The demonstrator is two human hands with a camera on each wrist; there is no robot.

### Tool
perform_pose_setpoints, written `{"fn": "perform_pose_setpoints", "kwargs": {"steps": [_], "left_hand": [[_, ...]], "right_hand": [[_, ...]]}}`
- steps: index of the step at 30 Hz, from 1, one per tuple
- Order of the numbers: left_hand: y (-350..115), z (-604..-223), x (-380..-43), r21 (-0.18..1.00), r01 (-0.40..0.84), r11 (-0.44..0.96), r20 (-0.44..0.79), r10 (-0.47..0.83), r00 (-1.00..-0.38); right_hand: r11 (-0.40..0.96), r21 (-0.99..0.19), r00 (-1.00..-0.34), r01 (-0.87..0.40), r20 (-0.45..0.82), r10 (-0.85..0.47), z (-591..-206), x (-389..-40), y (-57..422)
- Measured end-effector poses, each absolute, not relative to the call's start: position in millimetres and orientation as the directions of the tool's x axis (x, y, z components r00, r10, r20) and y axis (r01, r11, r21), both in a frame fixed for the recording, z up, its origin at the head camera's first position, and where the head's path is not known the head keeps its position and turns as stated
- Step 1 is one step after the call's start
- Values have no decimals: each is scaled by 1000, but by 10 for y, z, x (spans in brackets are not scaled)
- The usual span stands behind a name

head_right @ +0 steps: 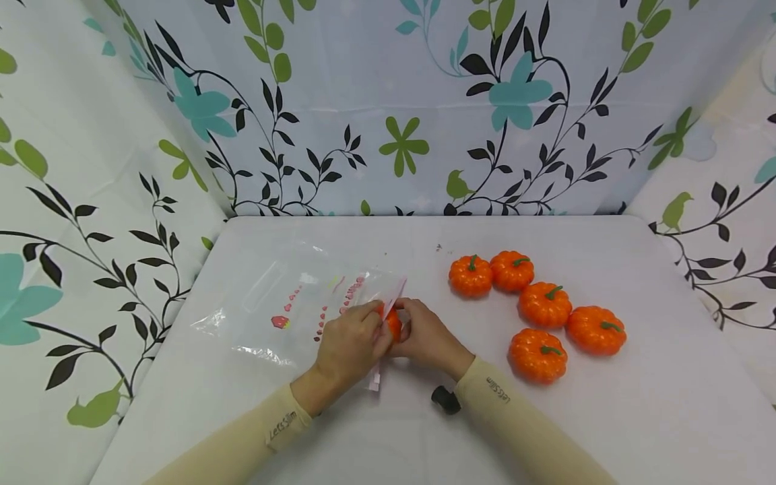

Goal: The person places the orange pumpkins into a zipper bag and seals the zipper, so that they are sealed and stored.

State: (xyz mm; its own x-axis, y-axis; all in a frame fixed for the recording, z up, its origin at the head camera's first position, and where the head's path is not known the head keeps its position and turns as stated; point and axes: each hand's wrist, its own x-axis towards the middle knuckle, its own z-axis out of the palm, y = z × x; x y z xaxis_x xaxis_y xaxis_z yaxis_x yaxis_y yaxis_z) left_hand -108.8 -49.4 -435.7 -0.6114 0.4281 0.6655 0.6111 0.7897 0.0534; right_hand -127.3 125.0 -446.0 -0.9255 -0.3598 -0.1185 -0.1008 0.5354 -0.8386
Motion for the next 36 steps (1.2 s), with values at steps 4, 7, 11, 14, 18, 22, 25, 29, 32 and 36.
{"fn": "perform_pose_setpoints", "kwargs": {"steps": [4, 7, 11, 14, 18, 22, 25, 29, 32, 36], "left_hand": [[-484, -4380, -1112, 69, 618, 783, 677, 419, -605], [-469, -4378, -1118, 80, 623, 778, 683, 413, -602], [-451, -4353, -1117, 73, 625, 777, 696, 409, -590], [-445, -4329, -1120, 58, 624, 779, 708, 408, -576], [-465, -4325, -1137, 49, 614, 788, 724, 396, -565], [-509, -4336, -1148, 47, 613, 788, 737, 387, -554], [-539, -4342, -1155, 42, 623, 781, 738, 396, -546], [-562, -4356, -1166, 29, 625, 780, 732, 409, -545], [-572, -4366, -1169, 16, 617, 787, 735, 409, -541], [-575, -4380, -1179, 11, 621, 783, 755, 401, -519]], "right_hand": [[496, -864, -936, -88, -99, -338, -4479, -1271, 1295], [482, -870, -935, -102, -82, -346, -4479, -1274, 1305], [463, -877, -928, -127, -60, -368, -4468, -1272, 1288], [431, -896, -934, -106, -58, -352, -4454, -1268, 1275], [411, -909, -944, -70, -74, -323, -4461, -1264, 1266], [465, -881, -944, -79, -83, -318, -4495, -1264, 1255], [504, -860, -956, -81, -76, -284, -4511, -1271, 1235], [518, -851, -966, -85, -56, -252, -4509, -1279, 1197], [508, -856, -970, -91, -40, -241, -4505, -1277, 1171], [463, -879, -966, -119, -6, -259, -4508, -1269, 1162]]}}
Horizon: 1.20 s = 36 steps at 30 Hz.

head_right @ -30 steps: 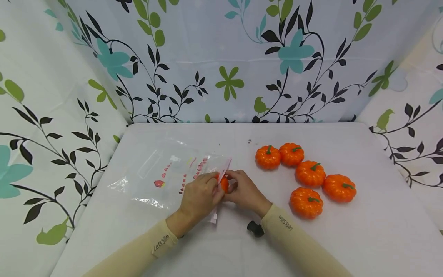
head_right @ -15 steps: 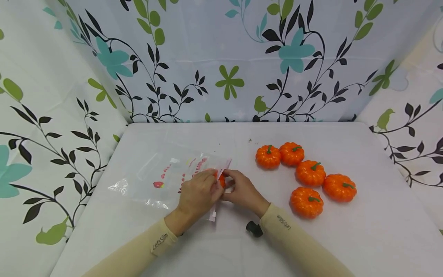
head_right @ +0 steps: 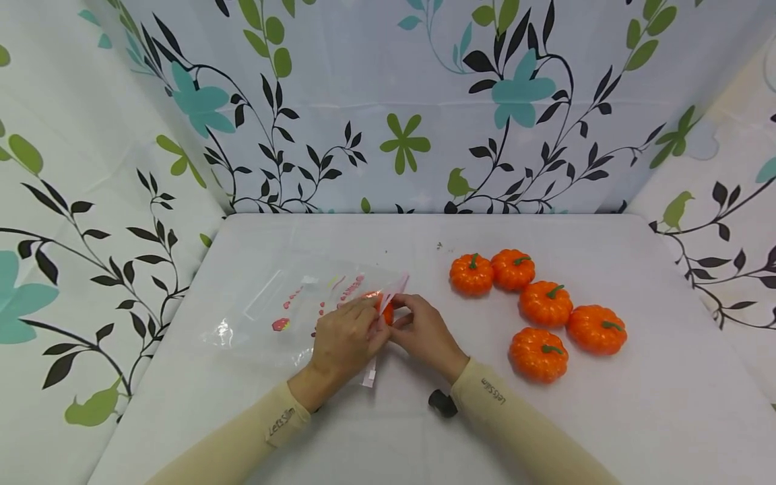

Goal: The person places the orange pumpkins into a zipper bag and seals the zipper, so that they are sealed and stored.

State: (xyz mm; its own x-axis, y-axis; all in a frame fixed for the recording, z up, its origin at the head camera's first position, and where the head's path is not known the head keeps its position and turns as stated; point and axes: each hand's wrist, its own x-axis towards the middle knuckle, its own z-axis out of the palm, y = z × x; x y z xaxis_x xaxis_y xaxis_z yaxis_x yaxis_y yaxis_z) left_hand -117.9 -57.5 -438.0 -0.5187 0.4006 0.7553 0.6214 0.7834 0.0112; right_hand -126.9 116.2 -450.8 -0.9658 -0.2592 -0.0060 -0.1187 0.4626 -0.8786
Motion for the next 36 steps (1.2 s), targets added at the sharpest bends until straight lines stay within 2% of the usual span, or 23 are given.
{"fn": "perform_pose_setpoints", "kwargs": {"steps": [5, 9, 13, 17, 22, 26, 36], "left_hand": [[-550, -4393, -1194, 20, 631, 776, 780, 383, -495], [-529, -4374, -1169, 39, 631, 775, 763, 384, -519], [-516, -4354, -1132, 58, 628, 776, 740, 389, -549], [-506, -4348, -1126, 59, 629, 775, 748, 383, -542], [-499, -4329, -1133, 57, 627, 777, 744, 385, -546], [-487, -4320, -1134, 59, 629, 775, 735, 393, -553], [-451, -4324, -1154, 91, 650, 755, 761, 368, -535]], "right_hand": [[351, -914, -917, -204, 52, -396, -4508, -1280, 1171], [286, -932, -849, -221, 40, -527, -4518, -1295, 1170], [241, -948, -807, -207, 26, -590, -4543, -1290, 1216], [236, -953, -840, -191, 35, -541, -4514, -1292, 1305], [185, -979, -901, -86, -3, -435, -4452, -1315, 1358], [146, -988, -888, -43, -29, -459, -4443, -1333, 1330], [196, -980, -856, -20, -84, -510, -4499, -1466, 1170]]}}
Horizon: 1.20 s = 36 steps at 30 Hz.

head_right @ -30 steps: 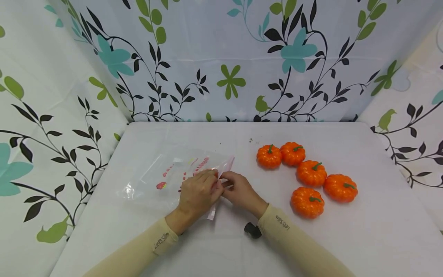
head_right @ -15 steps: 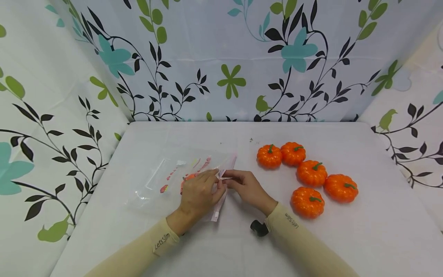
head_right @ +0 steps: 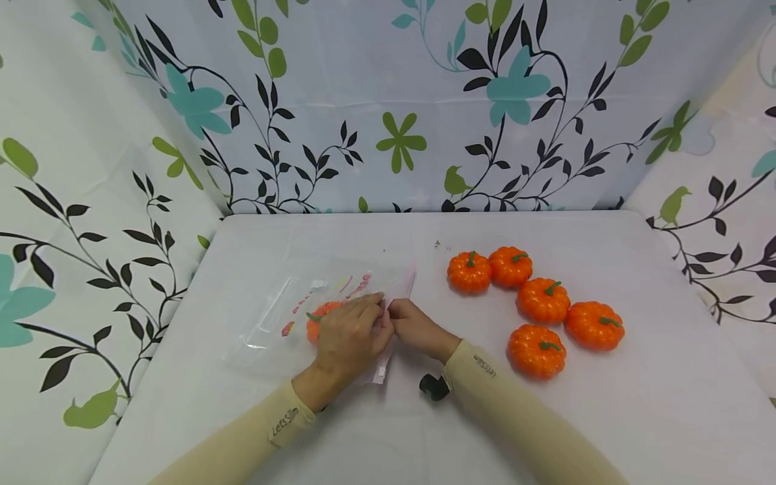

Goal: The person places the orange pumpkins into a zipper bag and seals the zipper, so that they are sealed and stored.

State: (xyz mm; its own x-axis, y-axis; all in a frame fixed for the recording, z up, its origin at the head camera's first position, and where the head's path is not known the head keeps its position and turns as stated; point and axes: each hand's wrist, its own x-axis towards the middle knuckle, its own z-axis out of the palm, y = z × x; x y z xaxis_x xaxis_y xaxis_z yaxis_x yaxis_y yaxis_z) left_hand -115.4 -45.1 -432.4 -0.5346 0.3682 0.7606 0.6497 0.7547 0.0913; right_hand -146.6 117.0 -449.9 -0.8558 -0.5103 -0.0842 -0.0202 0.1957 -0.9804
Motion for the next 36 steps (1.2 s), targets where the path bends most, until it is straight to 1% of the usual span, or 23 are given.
{"fn": "perform_pose_setpoints", "kwargs": {"steps": [6, 9, 11, 14, 17, 19, 22, 24, 26, 31, 36], "left_hand": [[-507, -4283, -1148, 115, 646, 755, 745, 365, -559], [-500, -4290, -1147, 120, 645, 755, 738, 366, -567], [-496, -4294, -1151, 122, 643, 756, 737, 365, -569], [-496, -4294, -1161, 120, 637, 762, 739, 360, -570], [-499, -4292, -1174, 115, 630, 768, 742, 355, -568], [-501, -4294, -1185, 112, 630, 768, 747, 353, -563], [-504, -4296, -1200, 109, 635, 765, 753, 353, -555], [-509, -4295, -1207, 110, 638, 762, 753, 355, -554], [-514, -4297, -1213, 112, 641, 759, 754, 355, -552], [-520, -4302, -1222, 116, 654, 748, 753, 363, -549], [-519, -4290, -1222, 113, 653, 749, 745, 372, -554]], "right_hand": [[219, -975, -838, -28, -96, -537, -4505, -1502, 1124], [226, -972, -825, -68, -73, -561, -4470, -1450, 1227], [243, -964, -828, -107, -49, -559, -4427, -1388, 1339], [321, -932, -868, -171, -11, -496, -4341, -1254, 1565], [434, -869, -920, -235, 56, -388, -4224, -1104, 1838], [540, -803, -947, -252, 91, -308, -4117, -1000, 2026], [636, -734, -968, -237, 123, -218, -3952, -879, 2309], [681, -706, -980, -196, 109, -169, -3852, -805, 2487], [695, -700, -986, -164, 96, -136, -3785, -753, 2652], [804, -592, -998, -57, 13, -61, -3734, -632, 2990], [895, -445, -993, 1, -104, -51, -3825, -539, 3192]]}}
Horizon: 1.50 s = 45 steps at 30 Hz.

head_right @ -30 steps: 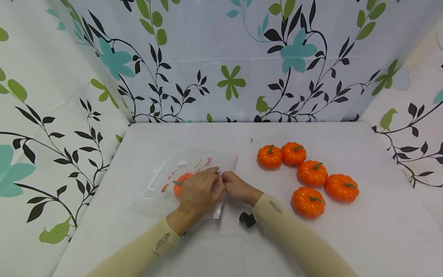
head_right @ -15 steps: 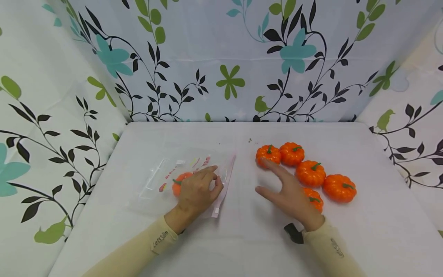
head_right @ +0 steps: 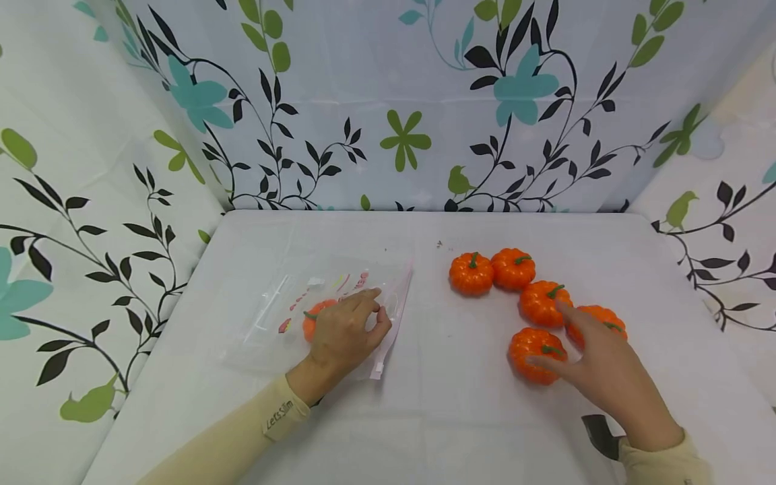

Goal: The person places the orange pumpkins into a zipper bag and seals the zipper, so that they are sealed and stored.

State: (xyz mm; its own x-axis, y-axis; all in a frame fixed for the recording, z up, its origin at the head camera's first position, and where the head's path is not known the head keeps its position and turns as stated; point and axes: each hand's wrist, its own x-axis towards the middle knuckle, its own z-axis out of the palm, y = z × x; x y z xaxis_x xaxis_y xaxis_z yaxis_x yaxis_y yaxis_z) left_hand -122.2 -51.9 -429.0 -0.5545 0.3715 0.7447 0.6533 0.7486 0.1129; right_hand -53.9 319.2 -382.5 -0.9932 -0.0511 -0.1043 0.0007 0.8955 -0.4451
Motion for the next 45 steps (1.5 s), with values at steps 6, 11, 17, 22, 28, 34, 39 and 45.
{"fn": "perform_pose_setpoints", "kwargs": {"steps": [6, 11, 17, 22, 28, 34, 39, 45], "left_hand": [[-521, -4283, -1229, 116, 652, 749, 745, 369, -556], [-519, -4283, -1228, 106, 658, 745, 757, 368, -539], [-509, -4285, -1226, 88, 653, 752, 756, 376, -535], [-507, -4302, -1238, 82, 646, 759, 768, 365, -526], [-505, -4312, -1235, 90, 644, 760, 769, 358, -530], [-502, -4315, -1232, 101, 640, 761, 770, 347, -535], [-494, -4319, -1228, 105, 632, 768, 771, 338, -539], [-481, -4306, -1205, 120, 628, 769, 763, 333, -554]], "right_hand": [[938, -341, -977, 61, -214, -14, -3883, -474, 3308], [931, -354, -949, 92, -315, -26, -3959, -508, 3326], [917, -394, -955, 61, -290, -62, -4063, -500, 3314], [917, -398, -975, 12, -210, -78, -4116, -519, 3277], [908, -418, -979, -15, -179, -98, -4133, -529, 3166], [879, -472, -977, -66, -150, -154, -4094, -596, 2962], [852, -512, -972, -112, -123, -202, -4040, -729, 2685], [798, -575, -963, -180, -64, -263, -4028, -923, 2298]]}}
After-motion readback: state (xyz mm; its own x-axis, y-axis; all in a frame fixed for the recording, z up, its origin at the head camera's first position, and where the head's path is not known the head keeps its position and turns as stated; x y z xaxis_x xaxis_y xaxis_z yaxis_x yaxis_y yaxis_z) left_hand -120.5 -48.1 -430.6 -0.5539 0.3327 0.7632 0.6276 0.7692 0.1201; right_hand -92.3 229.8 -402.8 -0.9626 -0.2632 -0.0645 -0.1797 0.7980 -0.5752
